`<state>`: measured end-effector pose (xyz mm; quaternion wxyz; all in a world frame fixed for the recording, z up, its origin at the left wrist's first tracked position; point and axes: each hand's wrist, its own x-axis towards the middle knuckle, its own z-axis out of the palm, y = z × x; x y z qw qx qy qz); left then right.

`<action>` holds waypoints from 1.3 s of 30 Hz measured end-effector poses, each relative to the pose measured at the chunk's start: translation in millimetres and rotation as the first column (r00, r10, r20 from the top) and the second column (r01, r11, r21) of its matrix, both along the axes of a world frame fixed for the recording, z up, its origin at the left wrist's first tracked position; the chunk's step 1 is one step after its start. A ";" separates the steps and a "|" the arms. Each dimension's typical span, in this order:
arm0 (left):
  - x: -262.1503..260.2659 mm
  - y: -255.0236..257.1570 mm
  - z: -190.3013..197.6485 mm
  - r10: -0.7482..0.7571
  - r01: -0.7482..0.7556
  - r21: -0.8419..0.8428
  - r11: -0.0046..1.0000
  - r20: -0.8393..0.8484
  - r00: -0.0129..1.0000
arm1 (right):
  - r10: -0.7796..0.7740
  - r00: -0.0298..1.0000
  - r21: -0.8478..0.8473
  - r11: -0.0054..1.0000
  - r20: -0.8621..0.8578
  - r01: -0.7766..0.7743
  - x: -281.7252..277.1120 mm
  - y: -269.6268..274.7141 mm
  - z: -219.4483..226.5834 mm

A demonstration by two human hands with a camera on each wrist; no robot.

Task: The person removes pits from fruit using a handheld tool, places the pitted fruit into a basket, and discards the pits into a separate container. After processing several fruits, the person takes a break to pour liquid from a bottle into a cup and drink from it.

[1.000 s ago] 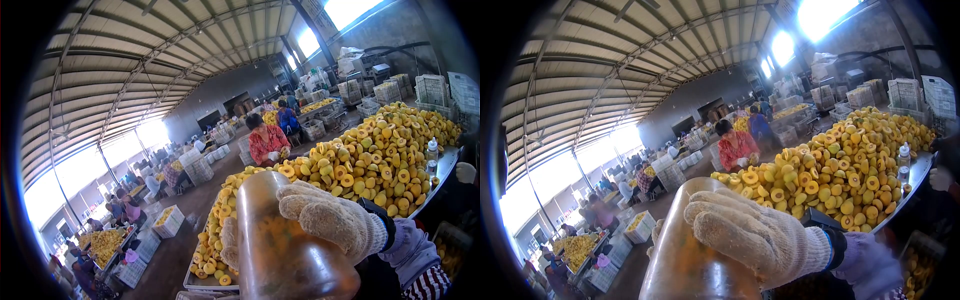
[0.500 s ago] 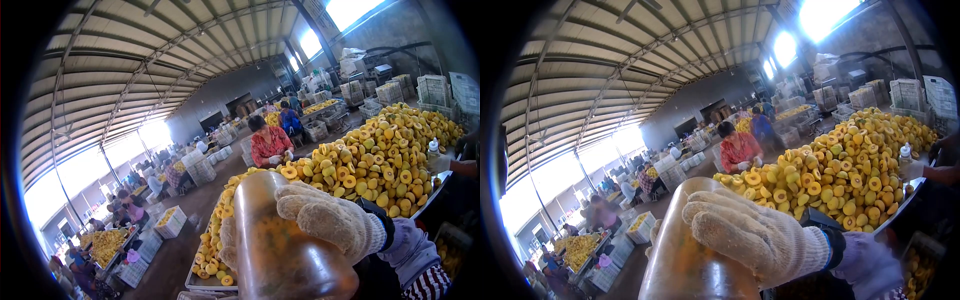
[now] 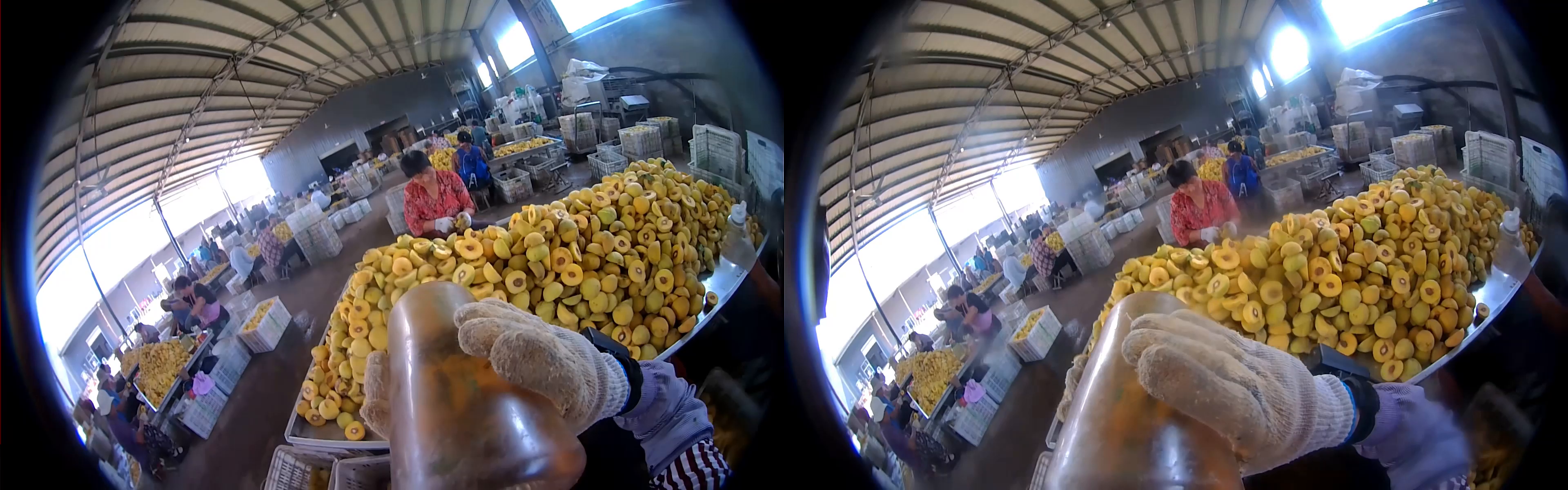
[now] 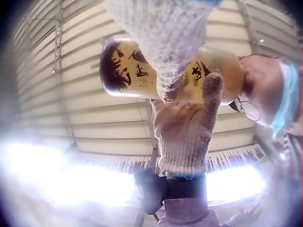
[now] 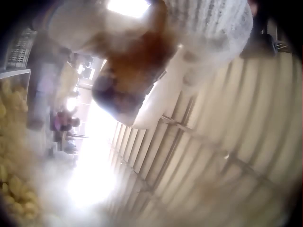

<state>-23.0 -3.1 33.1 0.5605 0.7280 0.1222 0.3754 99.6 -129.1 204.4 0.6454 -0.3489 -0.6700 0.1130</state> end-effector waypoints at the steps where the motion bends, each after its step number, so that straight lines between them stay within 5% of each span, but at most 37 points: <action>1: 0.5 -0.2 -2.8 0.000 0.000 -0.013 1.000 -0.002 1.000 | -0.022 1.000 -0.024 0.999 -0.003 0.022 1.0 0.7 -7.5; 2: 0.6 -9.9 31.2 0.001 -0.001 -0.028 1.000 -0.002 1.000 | -0.051 0.999 -0.051 0.997 -0.003 0.051 -0.3 0.7 -17.7; 3: 2.6 -3.7 -4.9 0.008 -0.008 -0.032 0.999 0.006 1.000 | -0.069 0.998 -0.079 0.995 -0.004 0.068 -0.7 1.6 -27.4; 16: 11.1 14.2 -71.3 0.037 -0.014 -0.240 0.971 0.092 0.995 | -0.398 0.906 -0.362 0.831 0.147 0.424 -3.0 27.4 -124.2; 18: 8.6 20.6 -73.5 0.075 -0.065 -0.154 0.986 0.066 0.995 | -0.480 0.838 -0.312 0.780 0.259 0.543 -5.3 37.2 -135.5; 21: -9.0 35.8 -50.2 0.219 -0.180 0.308 0.934 -0.098 0.971 | -0.488 0.818 -0.447 0.685 0.304 0.575 -12.6 51.3 -138.3; 25: -23.5 61.8 -47.6 0.174 -0.168 0.155 0.973 -0.026 0.984 | -0.466 0.822 -0.345 0.751 0.328 0.563 -10.9 81.1 -153.4; 26: -26.4 67.2 -44.5 0.183 -0.180 0.161 0.970 -0.002 0.983 | -0.345 0.925 -0.522 0.766 0.160 0.376 -13.2 84.3 -150.9; 29: -29.0 71.1 -24.6 0.201 -0.203 -0.053 0.978 -0.044 0.979 | -0.307 0.943 -0.644 0.697 0.131 0.316 -17.6 101.5 -140.8; 35: -19.0 100.1 -66.3 0.173 -0.048 0.356 0.933 -0.326 0.930 | -0.409 0.897 -0.627 0.657 0.170 0.418 -11.2 118.5 -171.8; 36: -19.3 95.9 -62.1 0.160 -0.108 0.179 0.978 -0.313 0.936 | -0.424 0.887 -0.658 0.619 0.181 0.430 -8.9 117.2 -176.3; 39: -16.7 100.3 -66.9 -0.040 0.049 0.021 0.999 -0.322 0.946 | -0.494 0.833 -0.617 0.582 0.249 0.530 -6.7 109.5 -189.2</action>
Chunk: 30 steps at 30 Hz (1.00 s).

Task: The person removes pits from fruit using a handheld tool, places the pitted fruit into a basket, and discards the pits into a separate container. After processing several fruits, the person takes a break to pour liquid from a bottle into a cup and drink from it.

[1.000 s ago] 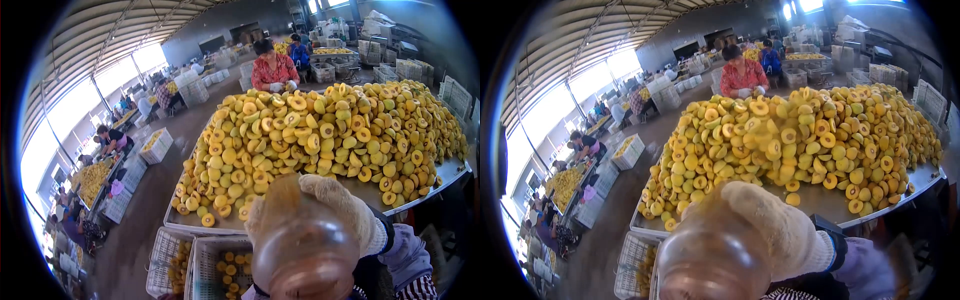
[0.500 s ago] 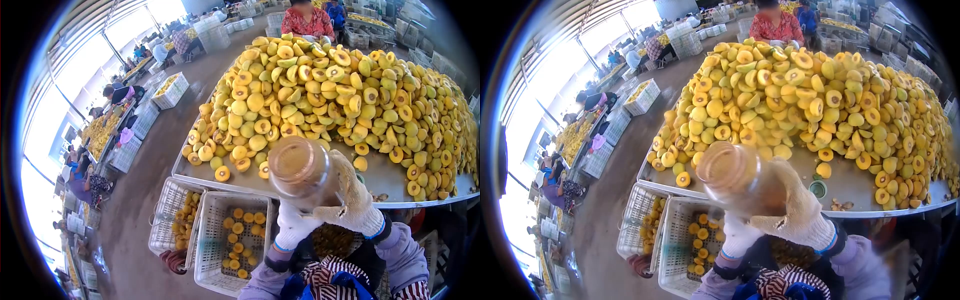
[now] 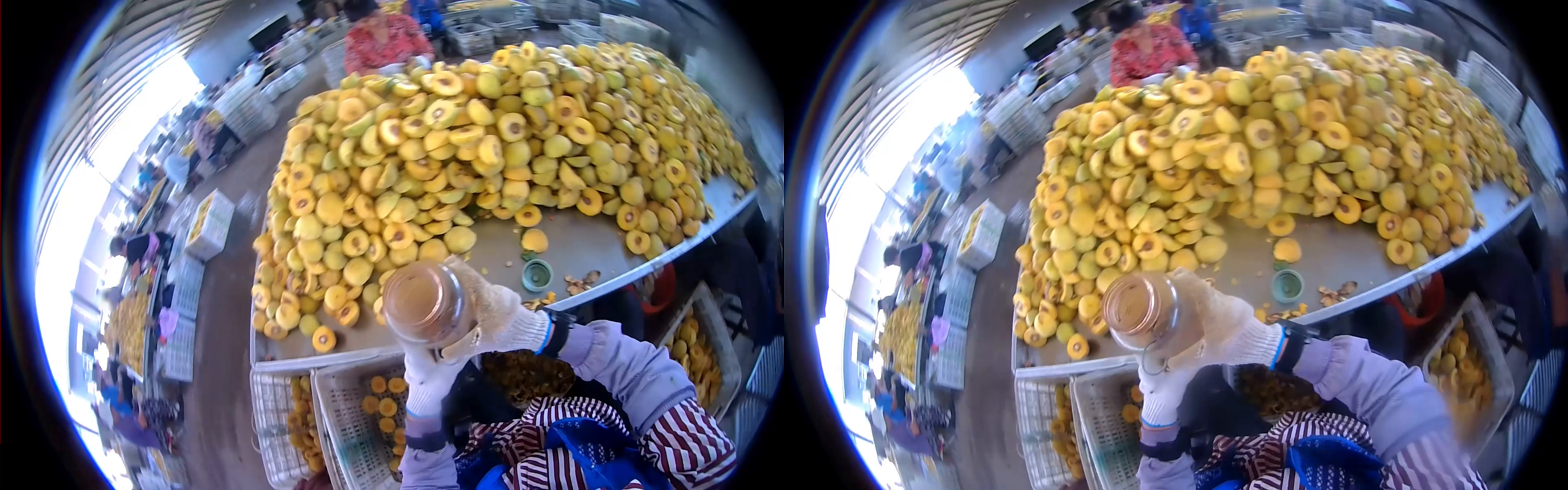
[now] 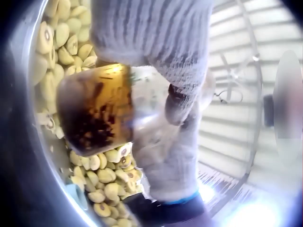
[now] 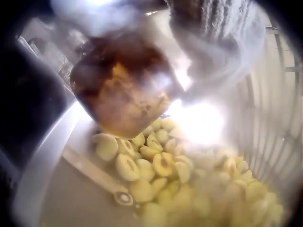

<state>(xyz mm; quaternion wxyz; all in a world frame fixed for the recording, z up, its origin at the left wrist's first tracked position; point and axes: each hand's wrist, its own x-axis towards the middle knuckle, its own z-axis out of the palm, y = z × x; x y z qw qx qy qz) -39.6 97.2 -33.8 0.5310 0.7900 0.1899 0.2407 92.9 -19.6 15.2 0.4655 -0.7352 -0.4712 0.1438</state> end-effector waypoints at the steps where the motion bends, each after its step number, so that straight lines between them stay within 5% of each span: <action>1: -1.9 -0.7 -4.1 -0.034 0.040 -0.097 0.994 0.058 0.998 | -0.022 1.000 0.020 1.000 0.020 0.021 1.0 -0.3 -9.7; 4: -4.6 -7.4 -4.3 -0.029 0.287 -0.478 0.830 0.476 0.879 | -0.053 0.998 0.014 0.998 -0.038 0.054 5.7 -4.2 -21.0; 5: -4.2 -16.4 22.1 -0.012 0.297 -0.520 0.801 0.482 0.876 | -0.061 0.997 0.005 0.998 -0.055 0.062 6.4 -4.6 -25.3; 7: 0.2 -14.3 21.1 -0.079 0.118 -0.109 0.987 0.310 0.948 | -0.085 0.994 0.029 0.996 -0.065 0.087 8.4 -7.7 -37.5; 8: 3.7 -13.6 21.5 -0.072 0.044 0.131 0.990 0.222 0.972 | -0.115 0.993 0.063 0.991 -0.035 0.117 10.1 -6.1 -48.2; 10: 12.6 -25.0 34.3 -0.007 -0.045 0.261 0.964 0.194 0.981 | -0.172 0.985 0.134 0.977 0.019 0.168 8.7 -1.9 -67.9; 15: 21.8 -27.0 55.3 0.004 -0.249 0.610 0.752 0.374 0.927 | -0.149 0.981 0.115 0.980 -0.124 0.164 6.3 -1.9 -58.7; 19: 17.7 -23.7 88.1 0.035 -0.218 0.799 0.560 0.240 0.970 | -0.135 0.984 0.101 0.984 -0.118 0.147 6.3 -3.6 -56.7; 23: 5.4 -17.5 108.5 -0.171 0.125 0.519 0.845 0.041 0.984 | -0.123 0.992 0.123 0.984 -0.039 0.127 6.3 -5.5 -53.7; 27: 9.6 16.3 87.8 -0.111 0.111 0.018 0.994 0.314 0.943 | -0.140 0.990 0.022 0.990 -0.014 0.141 5.9 -11.0 -46.3; 30: -15.1 63.9 86.6 0.066 -0.017 -0.119 0.993 0.419 0.906 | -0.047 0.996 -0.077 0.996 -0.073 0.041 12.3 -23.4 -40.5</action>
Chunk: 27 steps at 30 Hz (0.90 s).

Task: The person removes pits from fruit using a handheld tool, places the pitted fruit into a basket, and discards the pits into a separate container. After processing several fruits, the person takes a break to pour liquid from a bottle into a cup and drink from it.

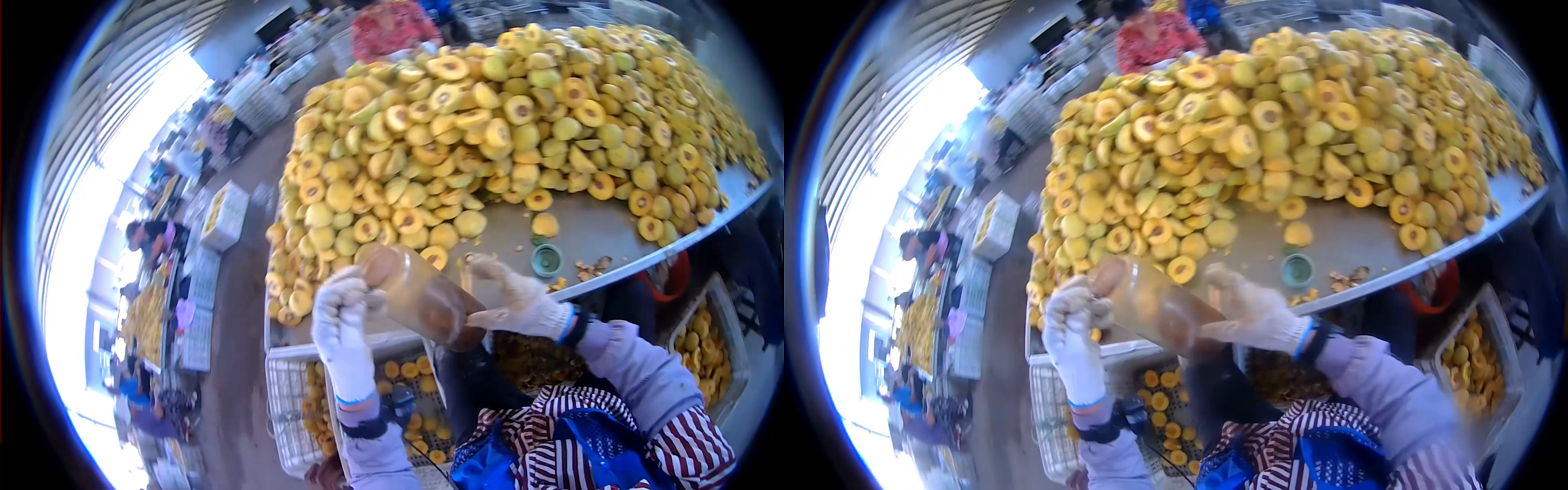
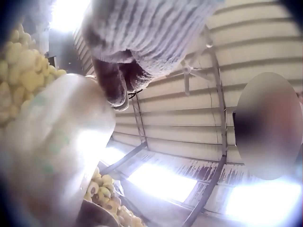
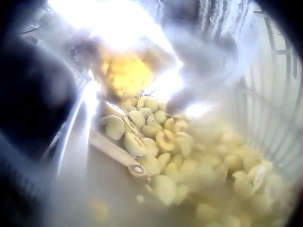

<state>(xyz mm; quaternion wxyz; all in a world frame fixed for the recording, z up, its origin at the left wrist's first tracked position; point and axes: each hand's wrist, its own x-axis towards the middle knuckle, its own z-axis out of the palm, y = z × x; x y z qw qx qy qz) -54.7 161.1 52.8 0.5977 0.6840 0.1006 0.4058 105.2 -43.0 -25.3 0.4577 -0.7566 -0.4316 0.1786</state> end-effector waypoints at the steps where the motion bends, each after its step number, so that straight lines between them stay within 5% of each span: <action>1: -10.6 10.1 7.6 0.089 -0.090 0.025 0.996 0.018 0.996 | 0.006 0.996 0.212 0.977 0.093 -0.026 5.4 -6.1 -23.5; 8: -75.0 90.0 49.8 0.495 -0.488 0.227 0.843 0.027 0.868 | -0.292 0.891 -0.089 0.936 0.347 0.341 37.7 -63.9 -58.2; 10: -87.8 120.0 46.5 0.583 -0.554 0.262 0.790 -0.043 0.811 | -0.307 0.876 0.061 0.950 0.372 0.307 49.1 -76.1 -77.5; 14: -113.5 187.1 5.2 0.645 -0.585 0.369 0.722 -0.055 0.762 | -0.332 0.893 -0.025 0.934 0.304 0.356 53.0 -91.6 -78.7; 19: -135.8 239.4 -45.2 0.736 -0.690 0.267 0.673 -0.151 0.659 | -0.333 0.898 -0.098 0.923 0.287 0.373 55.0 -91.9 -82.1; 22: -117.0 206.7 -30.1 0.761 -0.766 -0.003 0.643 -0.107 0.640 | -0.324 0.869 -0.096 0.918 0.375 0.384 61.5 -85.7 -96.5; 27: -131.5 237.9 -76.0 0.708 -0.711 0.028 0.703 -0.131 0.694 | -0.336 0.819 -0.131 0.889 0.465 0.439 60.4 -60.5 -96.9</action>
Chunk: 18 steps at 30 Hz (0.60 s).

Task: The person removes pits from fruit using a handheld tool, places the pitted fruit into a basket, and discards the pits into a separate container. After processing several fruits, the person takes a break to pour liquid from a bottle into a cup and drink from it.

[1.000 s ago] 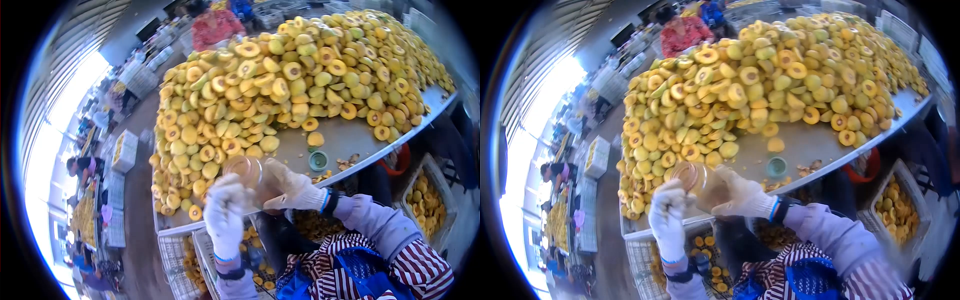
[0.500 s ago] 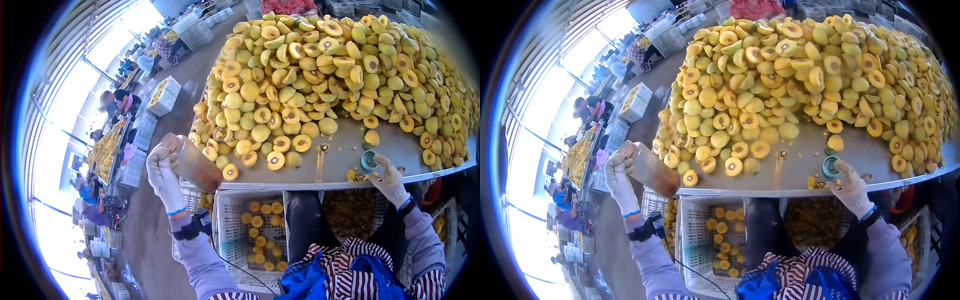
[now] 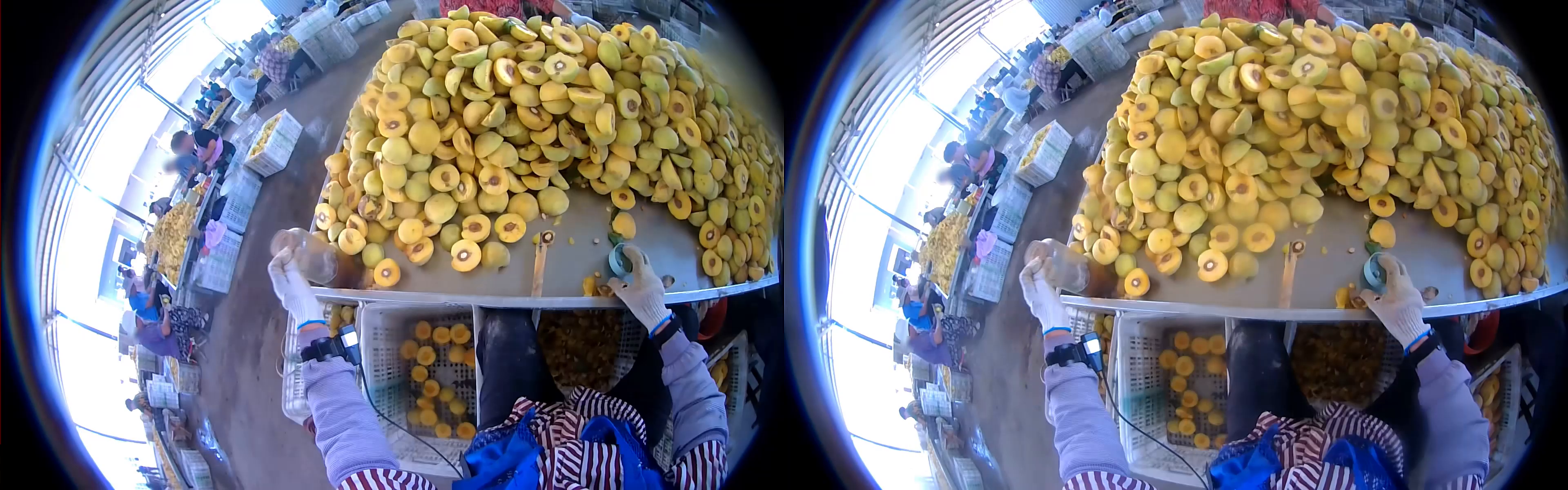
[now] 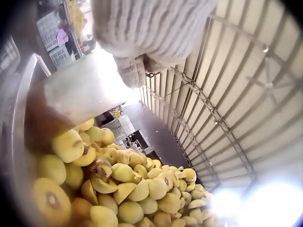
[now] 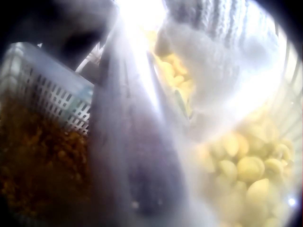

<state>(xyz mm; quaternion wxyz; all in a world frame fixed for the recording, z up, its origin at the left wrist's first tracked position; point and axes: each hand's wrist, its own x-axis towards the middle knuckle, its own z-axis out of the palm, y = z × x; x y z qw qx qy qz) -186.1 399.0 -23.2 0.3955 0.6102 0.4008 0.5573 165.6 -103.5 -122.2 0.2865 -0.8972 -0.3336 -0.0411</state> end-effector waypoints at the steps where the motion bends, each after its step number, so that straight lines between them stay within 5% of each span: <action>1: -2.2 -1.4 -5.9 -0.025 0.024 -0.021 0.999 -0.040 0.999 | -0.009 1.000 -0.015 1.000 -0.013 0.009 -0.9 2.0 -1.5; 6: -3.3 -6.5 4.8 -0.022 0.013 -0.119 0.993 -0.075 0.997 | -0.029 0.997 -0.149 0.989 -0.075 0.017 1.6 8.9 -5.7; 9: -9.9 -22.4 12.7 0.142 -0.037 0.211 0.977 -0.508 0.849 | -0.014 0.998 -0.171 0.985 -0.067 0.002 5.6 7.1 -5.9; 12: -8.0 -39.8 26.5 0.307 -0.124 0.327 0.937 -0.596 0.742 | -0.022 0.994 -0.133 0.991 -0.103 0.008 5.5 5.8 0.2; 13: -1.1 -49.0 33.4 0.323 -0.196 0.277 0.941 -0.549 0.771 | -0.022 0.996 -0.094 0.996 -0.091 0.013 2.7 6.3 9.2; 16: -9.1 -81.0 30.4 0.396 -0.145 0.466 0.873 -0.503 0.768 | -0.034 0.998 0.113 0.993 0.050 0.028 4.6 -6.6 10.0; 18: 11.2 -128.2 37.3 0.192 -0.078 0.271 0.959 -0.423 0.886 | -0.130 0.987 0.055 0.991 0.096 0.125 12.7 -16.9 5.4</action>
